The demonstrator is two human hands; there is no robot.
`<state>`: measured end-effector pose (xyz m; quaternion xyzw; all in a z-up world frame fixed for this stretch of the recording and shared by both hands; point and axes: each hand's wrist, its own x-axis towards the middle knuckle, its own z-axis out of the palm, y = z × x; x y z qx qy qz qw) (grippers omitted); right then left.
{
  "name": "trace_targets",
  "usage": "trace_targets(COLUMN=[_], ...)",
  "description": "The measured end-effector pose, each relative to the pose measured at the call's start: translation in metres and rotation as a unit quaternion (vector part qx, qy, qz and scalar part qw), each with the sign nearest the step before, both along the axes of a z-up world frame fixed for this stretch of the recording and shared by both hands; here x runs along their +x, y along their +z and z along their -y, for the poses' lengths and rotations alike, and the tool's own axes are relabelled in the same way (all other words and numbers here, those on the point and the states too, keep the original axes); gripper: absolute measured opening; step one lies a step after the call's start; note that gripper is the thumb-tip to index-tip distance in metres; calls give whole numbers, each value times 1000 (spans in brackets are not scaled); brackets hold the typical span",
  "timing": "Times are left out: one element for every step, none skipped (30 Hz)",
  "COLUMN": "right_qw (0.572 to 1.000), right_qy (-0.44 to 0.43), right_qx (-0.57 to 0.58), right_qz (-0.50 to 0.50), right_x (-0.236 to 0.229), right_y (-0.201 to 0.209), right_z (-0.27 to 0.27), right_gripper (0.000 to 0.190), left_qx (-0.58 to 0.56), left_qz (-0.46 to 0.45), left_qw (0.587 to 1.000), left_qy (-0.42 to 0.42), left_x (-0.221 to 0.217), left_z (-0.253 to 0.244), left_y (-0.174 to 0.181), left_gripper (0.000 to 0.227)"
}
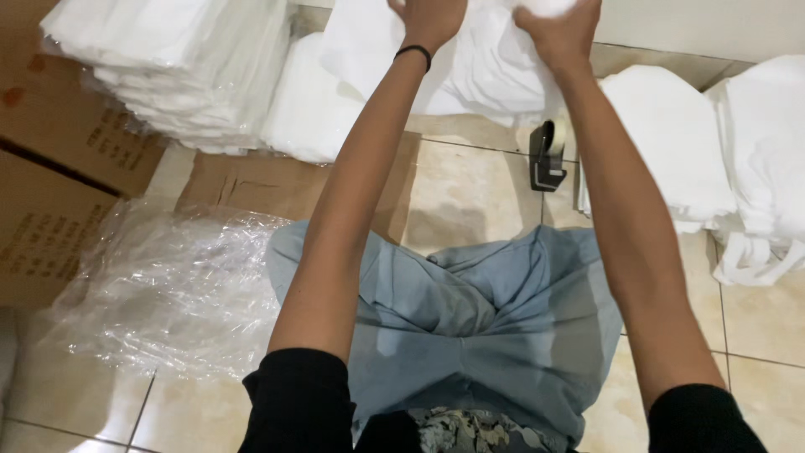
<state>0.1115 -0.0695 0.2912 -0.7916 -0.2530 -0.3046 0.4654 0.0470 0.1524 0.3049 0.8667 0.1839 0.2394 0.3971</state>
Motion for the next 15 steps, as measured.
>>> trace_targets(right_qw=[990, 960, 960, 882, 765, 764, 696, 619, 617, 591, 564, 561, 566, 572, 569], right_qy=[-23, -49, -46, -85, -121, -122, -155, -189, -191, -217, -242, -247, -242, -238, -243], right_qx=[99, 194, 192, 328, 448, 448, 489, 527, 527, 526, 524, 526, 522, 517, 519], right_qz=[-98, -196, -198, -329, -446, -448, -502, -551, -553, -572, -591, -590, -591, -591, -589], right_x=[-10, -21, -40, -58, -76, -78, -80, -82, -95, -108, -122, -121, -120, -120, -119], right_y=[-16, -34, -47, -61, -74, -116, -157, -199, -224, -248, -272, -278, -283, -289, -283], right_z=[-9, -14, -23, -29, -34, -37, -39, -39, -40, -38, -36, -35, -34, -32, -33], right_gripper=[63, 79, 79, 79, 82, 82, 98, 117, 117, 118, 120, 120, 120, 120, 120], left_qx=[-8, -16, -17, -81, -145, -144, -162, -178, -178, -221, -264, -263, -246, -229, -229], left_qz=[-25, -52, -53, -70, -86, -87, -145, -205, -208, -243, -277, -281, -292, -302, -305], left_qw=[999, 998, 997, 990, 976, 975, 970, 960, 960, 944, 924, 923, 924, 925, 924], left_qy=[21, 39, 44, 93, 142, 143, 105, 66, 65, 28, -9, -13, -3, 5, 0], left_x=[-2, -3, -6, -7, -8, -1, 10, 31, 15, -2, -19, -38, -58, -78, -86], left_z=[-10, -16, -31, -44, -56, -75, -88, -93, -76, -57, -37, -18, 1, 21, 30], left_y=[-1, -2, -32, -63, -93, -170, -238, -297, -321, -345, -369, -357, -344, -331, -312], left_gripper=[54, 56, 56, 63, 74, 74, 80, 87, 87, 96, 106, 106, 96, 86, 86])
